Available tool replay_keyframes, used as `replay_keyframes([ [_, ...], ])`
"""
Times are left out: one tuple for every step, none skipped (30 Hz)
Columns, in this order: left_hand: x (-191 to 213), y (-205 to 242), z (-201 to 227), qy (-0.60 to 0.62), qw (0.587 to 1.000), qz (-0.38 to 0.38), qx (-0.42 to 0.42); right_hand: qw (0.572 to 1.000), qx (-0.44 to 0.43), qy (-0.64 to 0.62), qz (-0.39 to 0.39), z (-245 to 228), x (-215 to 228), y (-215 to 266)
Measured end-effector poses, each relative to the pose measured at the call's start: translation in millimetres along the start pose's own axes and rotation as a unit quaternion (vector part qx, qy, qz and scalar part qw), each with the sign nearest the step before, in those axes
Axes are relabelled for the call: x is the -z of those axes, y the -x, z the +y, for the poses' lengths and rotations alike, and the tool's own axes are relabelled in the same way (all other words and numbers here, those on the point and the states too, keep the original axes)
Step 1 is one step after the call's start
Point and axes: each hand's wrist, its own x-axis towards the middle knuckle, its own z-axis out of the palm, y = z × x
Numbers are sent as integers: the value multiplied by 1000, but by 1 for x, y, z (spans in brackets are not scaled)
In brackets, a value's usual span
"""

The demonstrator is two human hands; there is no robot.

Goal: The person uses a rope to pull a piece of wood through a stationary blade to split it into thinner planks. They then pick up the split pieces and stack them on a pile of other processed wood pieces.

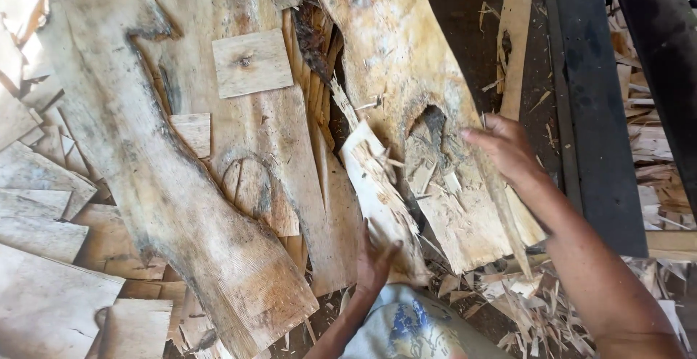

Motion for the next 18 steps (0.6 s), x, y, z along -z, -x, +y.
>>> replay_keyframes([
  [31,-1,2,4,1000,-3,-3,1000,-4,3,3,11,1,0],
  [62,-6,2,310,933,-37,181,998,38,-51,8,21,3,-2],
  [94,-11,3,574,742,-75,339,991,81,-104,13,31,6,-3],
  [86,-15,-11,575,743,-75,334,991,83,-104,17,40,6,-9],
  [77,-20,-25,564,756,-68,325,992,69,-105,27,50,6,-14],
  [69,-21,-39,551,768,-63,319,992,52,-109,35,63,5,-17],
  [72,-22,-46,550,770,-64,316,992,51,-111,38,75,8,-24],
  [75,-19,-55,575,751,-71,317,996,11,-93,3,91,8,-27],
  [79,-17,-63,599,731,-78,318,996,-30,-75,-33,107,7,-30],
  [80,-17,-64,597,732,-79,318,996,-32,-77,-32,124,5,-37],
  [83,-18,-64,610,703,-95,354,994,-63,-78,-47,140,2,-44],
  [85,-18,-66,621,672,-109,389,990,-94,-79,-63,156,-3,-50],
  [85,-18,-62,618,673,-110,391,990,-95,-81,-64,166,-7,-57],
  [86,-17,-58,618,688,-86,370,987,-110,-99,-68,177,-11,-62],
  [86,-16,-53,617,703,-62,349,983,-125,-117,-71,188,-15,-67],
  [74,-15,-57,615,704,-64,348,982,-127,-120,-69,171,-10,-59],
  [62,-15,-61,611,706,-70,351,986,-96,-122,-63,154,-6,-51],
  [49,-12,-63,608,706,-79,355,989,-68,-123,-56,140,0,-41],
])
